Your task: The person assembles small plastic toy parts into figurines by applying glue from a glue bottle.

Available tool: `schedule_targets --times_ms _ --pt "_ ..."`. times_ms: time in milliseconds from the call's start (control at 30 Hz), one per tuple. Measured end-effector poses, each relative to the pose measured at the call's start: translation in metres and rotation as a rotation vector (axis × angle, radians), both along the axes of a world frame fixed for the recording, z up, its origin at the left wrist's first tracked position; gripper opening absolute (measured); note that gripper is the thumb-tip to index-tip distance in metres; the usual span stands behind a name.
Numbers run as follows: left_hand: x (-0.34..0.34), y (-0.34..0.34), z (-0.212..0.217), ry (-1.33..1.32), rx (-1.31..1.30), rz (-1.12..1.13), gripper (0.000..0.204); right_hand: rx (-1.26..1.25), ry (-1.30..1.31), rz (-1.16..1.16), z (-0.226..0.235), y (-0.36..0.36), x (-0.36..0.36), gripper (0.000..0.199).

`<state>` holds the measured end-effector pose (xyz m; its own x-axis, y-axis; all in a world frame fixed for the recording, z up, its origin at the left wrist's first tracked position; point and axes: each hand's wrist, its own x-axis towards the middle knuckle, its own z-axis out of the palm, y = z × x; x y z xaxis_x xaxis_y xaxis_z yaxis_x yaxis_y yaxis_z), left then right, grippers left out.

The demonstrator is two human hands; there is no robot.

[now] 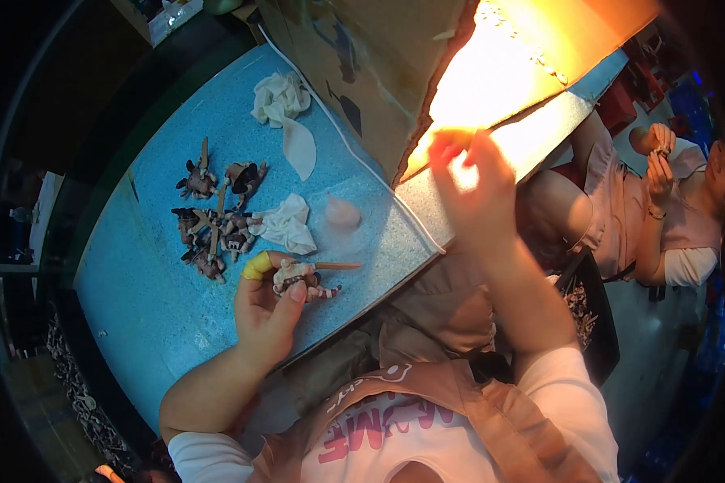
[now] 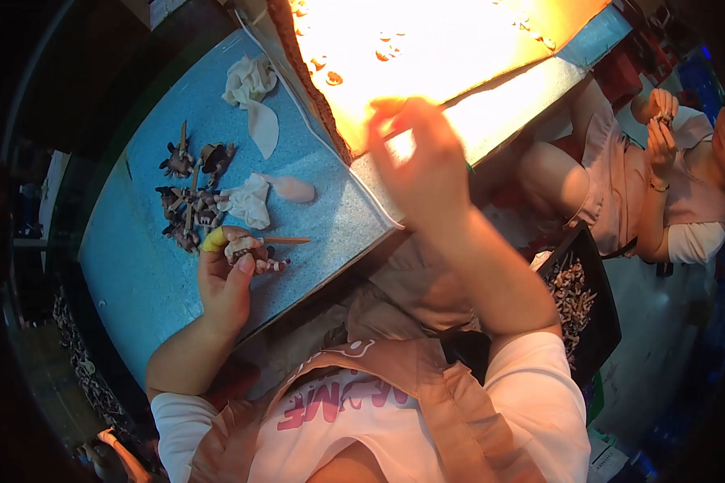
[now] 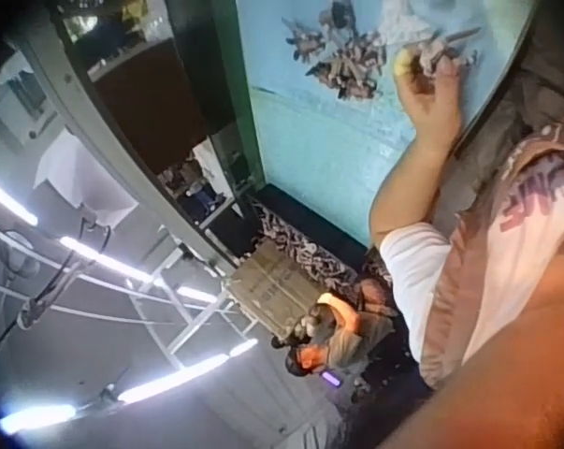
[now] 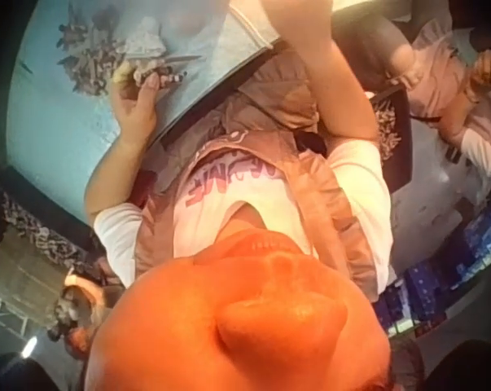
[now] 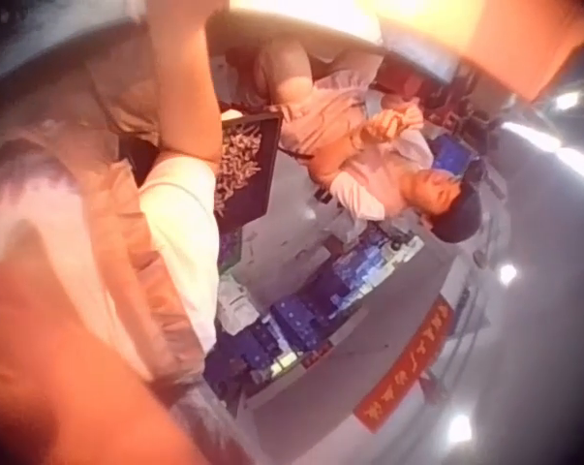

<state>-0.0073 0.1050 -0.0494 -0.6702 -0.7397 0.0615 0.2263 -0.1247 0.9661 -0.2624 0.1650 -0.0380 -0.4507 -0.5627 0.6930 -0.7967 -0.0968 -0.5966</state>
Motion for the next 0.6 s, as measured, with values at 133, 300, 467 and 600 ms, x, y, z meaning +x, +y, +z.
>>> schedule_targets --times_ms 133,300,467,600 --pt "-0.004 0.001 0.0 0.025 0.023 -0.033 0.03 0.413 0.247 -0.256 -0.023 -0.04 -0.096 0.024" --pt "0.0 0.005 -0.001 0.045 0.053 -0.024 0.03 0.593 0.393 -0.275 -0.011 -0.057 -0.105 0.024" --pt "-0.002 0.01 0.003 0.046 0.138 0.039 0.031 0.212 0.157 0.071 -0.007 -0.028 -0.097 0.019" --pt "-0.007 0.013 0.005 0.096 0.202 -0.054 0.033 0.033 -0.178 0.145 0.012 0.032 -0.002 0.024"
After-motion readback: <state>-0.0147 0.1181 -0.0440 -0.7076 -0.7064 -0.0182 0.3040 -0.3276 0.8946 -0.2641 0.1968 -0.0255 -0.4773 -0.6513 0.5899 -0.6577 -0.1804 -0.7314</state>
